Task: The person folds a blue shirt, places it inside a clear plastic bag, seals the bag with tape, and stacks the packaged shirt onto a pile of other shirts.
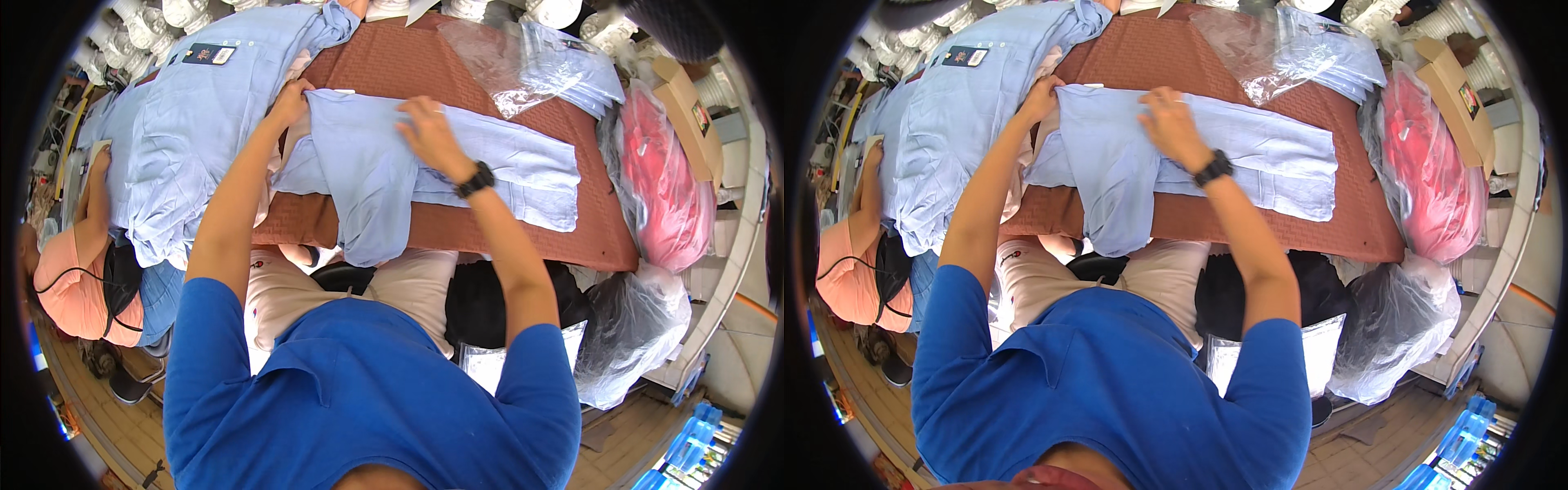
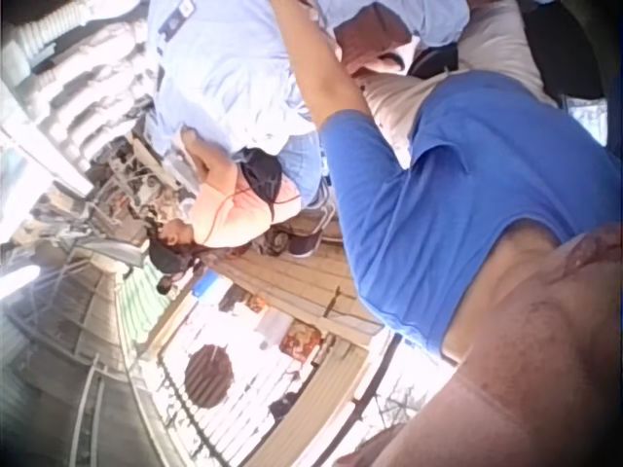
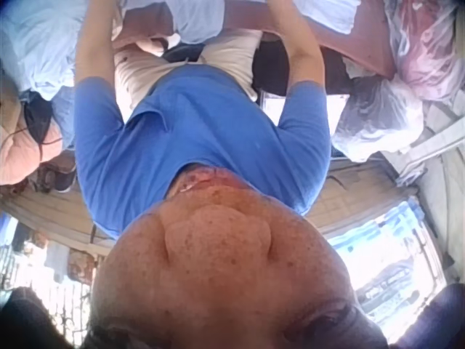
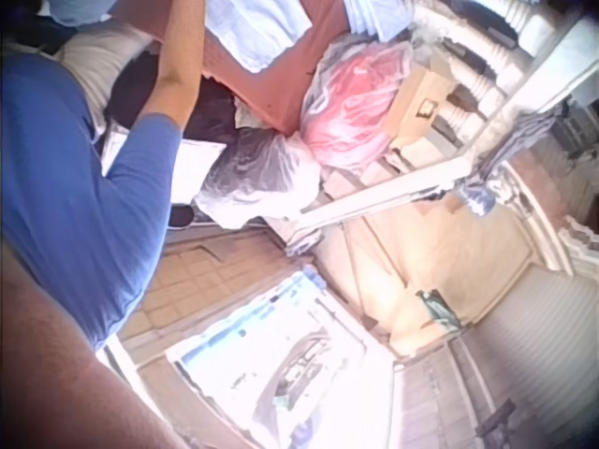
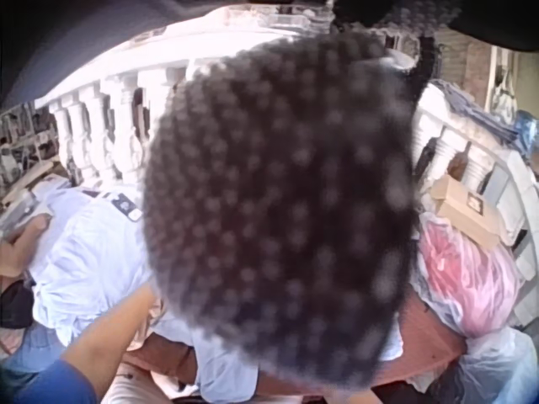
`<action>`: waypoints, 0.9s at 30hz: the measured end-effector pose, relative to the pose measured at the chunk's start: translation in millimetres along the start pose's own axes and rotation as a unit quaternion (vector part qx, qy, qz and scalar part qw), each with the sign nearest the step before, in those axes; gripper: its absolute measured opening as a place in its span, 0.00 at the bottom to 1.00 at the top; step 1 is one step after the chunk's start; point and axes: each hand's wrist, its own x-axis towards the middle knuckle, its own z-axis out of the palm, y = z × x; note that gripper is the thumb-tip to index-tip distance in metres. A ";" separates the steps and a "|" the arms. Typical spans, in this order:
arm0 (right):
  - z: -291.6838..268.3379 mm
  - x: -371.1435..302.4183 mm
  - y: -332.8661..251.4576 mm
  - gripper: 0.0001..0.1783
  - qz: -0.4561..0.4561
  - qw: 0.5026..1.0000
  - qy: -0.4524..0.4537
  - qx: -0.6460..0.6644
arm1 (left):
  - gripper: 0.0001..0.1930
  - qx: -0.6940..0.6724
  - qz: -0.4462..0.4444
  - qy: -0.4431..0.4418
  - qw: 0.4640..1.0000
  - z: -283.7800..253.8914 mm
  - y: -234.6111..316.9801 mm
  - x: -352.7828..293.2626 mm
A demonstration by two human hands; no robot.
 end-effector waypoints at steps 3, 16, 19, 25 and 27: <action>63.1 37.8 -20.9 0.18 -0.001 0.997 0.015 0.080 | 0.19 -0.070 0.000 -0.056 0.996 -9.5 -7.4 10.1; 124.6 110.6 -56.4 0.26 0.113 0.992 -0.041 -0.042 | 0.18 -0.219 -0.302 -0.045 0.927 -16.5 19.2 -13.7; 124.9 118.8 -61.4 0.23 0.132 0.989 -0.067 0.006 | 0.17 -0.258 -0.301 -0.024 0.918 -13.3 15.5 -22.9; 130.9 133.8 -38.8 0.22 0.180 0.975 -0.104 0.080 | 0.13 -0.390 -0.239 0.023 0.889 -9.2 25.7 -36.4; 131.9 140.2 -45.1 0.23 0.177 0.969 -0.137 0.104 | 0.13 -0.456 -0.202 0.032 0.866 -9.4 12.0 -40.4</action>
